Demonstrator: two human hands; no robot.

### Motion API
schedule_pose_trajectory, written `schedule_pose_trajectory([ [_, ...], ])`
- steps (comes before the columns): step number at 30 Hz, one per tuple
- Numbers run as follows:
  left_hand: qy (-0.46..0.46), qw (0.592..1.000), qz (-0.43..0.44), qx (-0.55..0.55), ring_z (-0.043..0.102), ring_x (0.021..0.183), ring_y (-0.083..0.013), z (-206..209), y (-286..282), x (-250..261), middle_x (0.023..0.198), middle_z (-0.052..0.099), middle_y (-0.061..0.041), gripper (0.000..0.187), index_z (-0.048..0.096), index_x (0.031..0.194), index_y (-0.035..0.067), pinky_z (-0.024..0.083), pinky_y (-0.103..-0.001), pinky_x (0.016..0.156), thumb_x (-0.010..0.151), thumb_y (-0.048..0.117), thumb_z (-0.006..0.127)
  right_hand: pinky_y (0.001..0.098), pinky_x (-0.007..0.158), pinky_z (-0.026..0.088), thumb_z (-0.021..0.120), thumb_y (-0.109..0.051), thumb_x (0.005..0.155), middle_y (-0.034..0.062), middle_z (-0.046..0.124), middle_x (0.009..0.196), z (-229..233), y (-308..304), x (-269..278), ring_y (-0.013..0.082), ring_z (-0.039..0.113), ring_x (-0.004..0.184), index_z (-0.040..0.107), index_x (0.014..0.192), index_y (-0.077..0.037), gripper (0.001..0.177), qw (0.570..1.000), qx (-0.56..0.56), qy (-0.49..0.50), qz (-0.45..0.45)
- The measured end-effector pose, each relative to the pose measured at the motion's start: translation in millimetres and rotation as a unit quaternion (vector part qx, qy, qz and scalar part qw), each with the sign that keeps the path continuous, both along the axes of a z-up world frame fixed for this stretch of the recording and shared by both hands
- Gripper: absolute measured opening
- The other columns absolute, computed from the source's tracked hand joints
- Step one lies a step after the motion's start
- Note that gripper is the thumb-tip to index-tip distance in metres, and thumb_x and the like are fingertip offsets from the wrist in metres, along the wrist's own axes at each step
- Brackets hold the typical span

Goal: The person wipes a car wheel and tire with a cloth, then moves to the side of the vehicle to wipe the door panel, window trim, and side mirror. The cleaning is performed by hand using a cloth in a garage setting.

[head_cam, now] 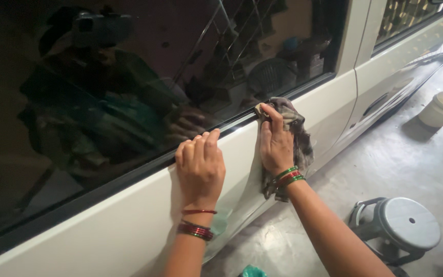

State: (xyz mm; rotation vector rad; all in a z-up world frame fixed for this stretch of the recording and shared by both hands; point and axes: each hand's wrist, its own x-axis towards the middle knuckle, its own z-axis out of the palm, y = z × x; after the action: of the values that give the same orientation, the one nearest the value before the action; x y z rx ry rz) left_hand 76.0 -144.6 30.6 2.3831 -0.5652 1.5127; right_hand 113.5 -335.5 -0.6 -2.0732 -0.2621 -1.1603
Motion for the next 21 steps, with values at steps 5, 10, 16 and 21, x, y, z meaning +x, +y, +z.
schedule_pose_trajectory([
  [5, -0.006, 1.0, 0.004, -0.019, 0.062, 0.104, -0.0252, -1, -4, 3, 0.111, 0.069, -0.006, 0.027, 0.067, 0.121, 0.009, 0.047, -0.04, 0.102, 0.095, 0.003, 0.067, 0.046, 0.098, 0.047, 0.046, -0.01, 0.106, 0.017, 0.068, 0.127, -6, -34, 19, 0.0359, 0.065, 0.111, 0.05, 0.143, -0.017, 0.038, 0.999, -0.01, 0.02, -0.023],
  [10, -0.011, 0.999, 0.012, -0.032, 0.063, 0.103, -0.0251, -3, -8, 5, 0.11, 0.07, -0.006, 0.025, 0.068, 0.119, 0.008, 0.047, -0.041, 0.102, 0.095, 0.002, 0.067, 0.0479, 0.1, 0.046, 0.045, -0.011, 0.108, 0.0179, 0.067, 0.125, -8, -65, 37, 0.0381, 0.064, 0.113, 0.049, 0.144, -0.015, 0.037, 0.999, -0.029, -0.024, -0.039],
  [16, -0.016, 0.999, 0.027, -0.04, 0.062, 0.101, -0.0253, -6, -13, 7, 0.108, 0.07, -0.006, 0.021, 0.068, 0.118, 0.008, 0.048, -0.041, 0.101, 0.097, 0.002, 0.067, 0.048, 0.096, 0.048, 0.042, -0.015, 0.109, 0.0158, 0.069, 0.123, -8, -99, 54, 0.0369, 0.066, 0.108, 0.048, 0.144, -0.016, 0.035, 0.999, -0.013, 0.001, -0.043],
  [21, -0.016, 0.998, 0.04, -0.051, 0.06, 0.099, -0.0252, -4, -16, 7, 0.1, 0.066, -0.006, 0.022, 0.068, 0.121, 0.008, 0.048, -0.041, 0.1, 0.1, 0.003, 0.066, 0.0488, 0.09, 0.049, 0.039, -0.021, 0.108, 0.0147, 0.071, 0.115, -7, -125, 63, 0.0371, 0.068, 0.096, 0.049, 0.144, -0.02, 0.037, 0.992, 0.037, 0.099, -0.071],
])
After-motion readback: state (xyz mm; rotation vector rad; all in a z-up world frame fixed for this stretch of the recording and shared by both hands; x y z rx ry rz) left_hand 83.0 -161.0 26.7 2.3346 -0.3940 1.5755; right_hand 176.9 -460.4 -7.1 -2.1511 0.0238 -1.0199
